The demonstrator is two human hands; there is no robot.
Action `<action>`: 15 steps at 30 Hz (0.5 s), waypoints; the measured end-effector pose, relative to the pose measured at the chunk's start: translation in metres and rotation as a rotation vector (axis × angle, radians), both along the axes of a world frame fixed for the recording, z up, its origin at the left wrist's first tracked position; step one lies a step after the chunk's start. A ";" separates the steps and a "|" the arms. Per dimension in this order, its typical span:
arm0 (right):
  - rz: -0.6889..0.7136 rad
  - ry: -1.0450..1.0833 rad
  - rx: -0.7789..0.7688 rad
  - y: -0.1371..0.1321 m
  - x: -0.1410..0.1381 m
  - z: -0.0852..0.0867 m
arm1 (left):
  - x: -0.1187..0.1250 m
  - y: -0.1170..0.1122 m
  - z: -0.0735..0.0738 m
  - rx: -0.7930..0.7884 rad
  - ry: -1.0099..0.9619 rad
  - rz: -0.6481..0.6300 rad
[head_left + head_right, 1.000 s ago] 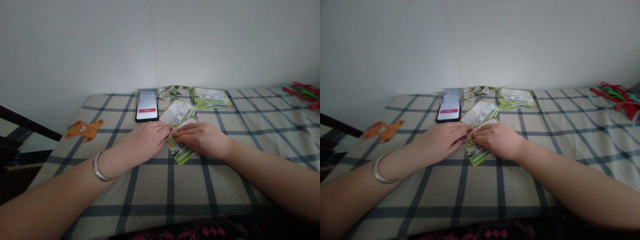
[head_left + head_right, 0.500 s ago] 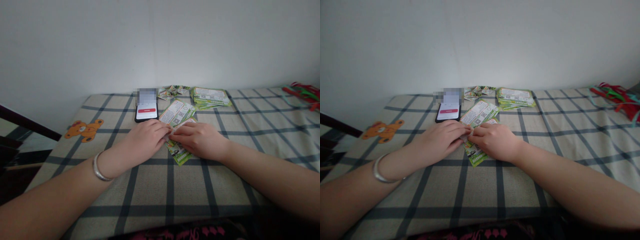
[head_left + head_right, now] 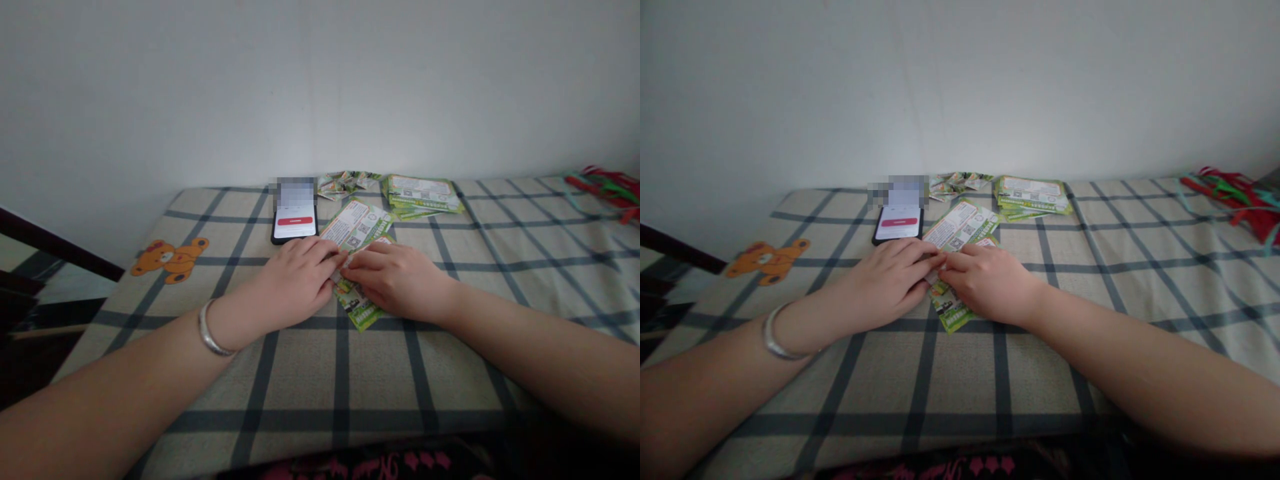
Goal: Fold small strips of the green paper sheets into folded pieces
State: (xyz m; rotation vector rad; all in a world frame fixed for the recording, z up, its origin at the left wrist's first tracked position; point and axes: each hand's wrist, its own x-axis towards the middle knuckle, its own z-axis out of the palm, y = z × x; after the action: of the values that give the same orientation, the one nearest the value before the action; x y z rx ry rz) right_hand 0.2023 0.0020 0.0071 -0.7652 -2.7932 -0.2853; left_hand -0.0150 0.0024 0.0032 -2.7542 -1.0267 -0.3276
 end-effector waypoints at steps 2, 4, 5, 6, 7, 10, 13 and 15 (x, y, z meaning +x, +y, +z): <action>-0.003 0.005 -0.008 0.000 0.000 0.000 | -0.001 0.001 0.002 0.015 0.018 -0.005; -0.015 0.003 -0.013 0.000 0.001 0.000 | -0.001 0.001 0.004 0.030 0.040 -0.004; -0.023 -0.001 -0.013 0.000 0.001 0.000 | -0.001 0.002 0.006 0.035 0.054 -0.001; -0.030 -0.007 -0.011 0.000 0.001 0.000 | -0.002 0.002 0.007 0.038 0.067 0.003; -0.036 -0.012 -0.008 -0.001 0.001 0.000 | -0.002 0.001 0.008 0.039 0.080 0.006; -0.048 -0.027 -0.005 -0.001 0.001 0.001 | -0.004 0.001 0.011 0.020 0.108 -0.001; -0.055 -0.028 -0.008 -0.002 0.001 0.000 | -0.008 0.001 0.013 -0.014 0.094 -0.025; -0.057 -0.025 -0.006 -0.002 0.001 0.000 | -0.010 0.000 0.014 -0.030 0.037 -0.034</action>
State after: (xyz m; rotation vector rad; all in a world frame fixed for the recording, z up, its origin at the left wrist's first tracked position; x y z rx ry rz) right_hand 0.2037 0.0000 0.0068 -0.8497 -2.8000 -0.2980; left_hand -0.0248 0.0020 0.0172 -2.7965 -0.9849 -0.2670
